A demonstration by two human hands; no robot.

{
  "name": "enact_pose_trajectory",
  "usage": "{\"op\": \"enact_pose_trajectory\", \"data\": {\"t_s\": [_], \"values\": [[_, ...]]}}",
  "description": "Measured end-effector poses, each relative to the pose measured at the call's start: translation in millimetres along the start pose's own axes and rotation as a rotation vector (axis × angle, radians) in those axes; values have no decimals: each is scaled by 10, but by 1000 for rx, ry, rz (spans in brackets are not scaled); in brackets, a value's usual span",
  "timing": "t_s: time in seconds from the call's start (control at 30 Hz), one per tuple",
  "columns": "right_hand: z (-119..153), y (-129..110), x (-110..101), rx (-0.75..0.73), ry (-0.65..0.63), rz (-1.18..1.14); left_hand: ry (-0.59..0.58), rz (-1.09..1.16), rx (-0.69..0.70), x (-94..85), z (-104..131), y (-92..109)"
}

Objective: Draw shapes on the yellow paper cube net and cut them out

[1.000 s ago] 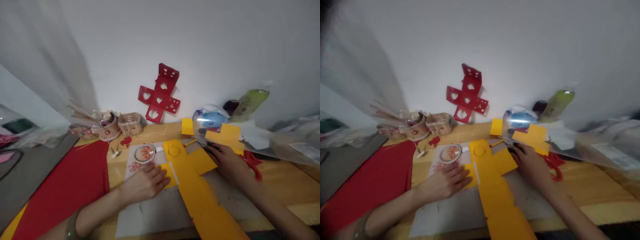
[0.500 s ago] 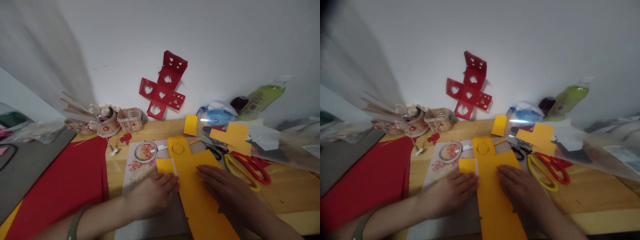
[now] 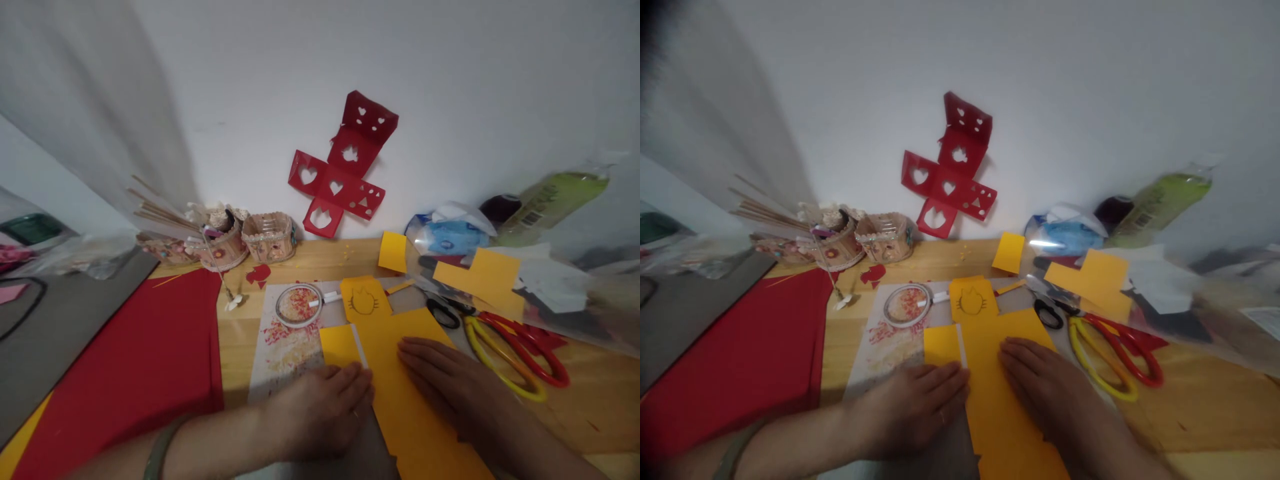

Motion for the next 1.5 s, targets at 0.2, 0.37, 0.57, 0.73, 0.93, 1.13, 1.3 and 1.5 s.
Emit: {"op": "enact_pose_trajectory", "data": {"t_s": [0.2, 0.37, 0.57, 0.73, 0.93, 1.13, 1.3, 1.5], "values": [[-157, -51, -154, -32, 37, -56, 29, 39, 60, -1, -4, 64], [-227, 3, -211, 9, 17, -22, 37, 64, 69, 18, 0, 71], [-495, 41, -237, -26, 28, -36, -19, 65, 55, 42, 2, 41], [-823, 59, -158, -23, -36, -25, -61, 49, -25, 73, 8, -62], [-1247, -10, 48, -14, -170, 25, -68, 57, -34, 116, 18, -83], [-1594, -51, 327, -44, -299, 104, -61, 71, -30, 115, 16, -91], [-1642, -68, 443, -88, -385, 159, -57, 87, -14, 114, 16, -88], [-1617, -58, 440, -82, -456, 203, -49, 87, -19, 118, 18, -90]]}}
Point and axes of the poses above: each hand's wrist, its own z-axis away from the middle knuckle, its own x-axis out of the palm, y = z × x, the point moved 9 cm from there along -z, towards the middle knuckle, and after that the axes turned 5 degrees about z, right-handed, at the moved point
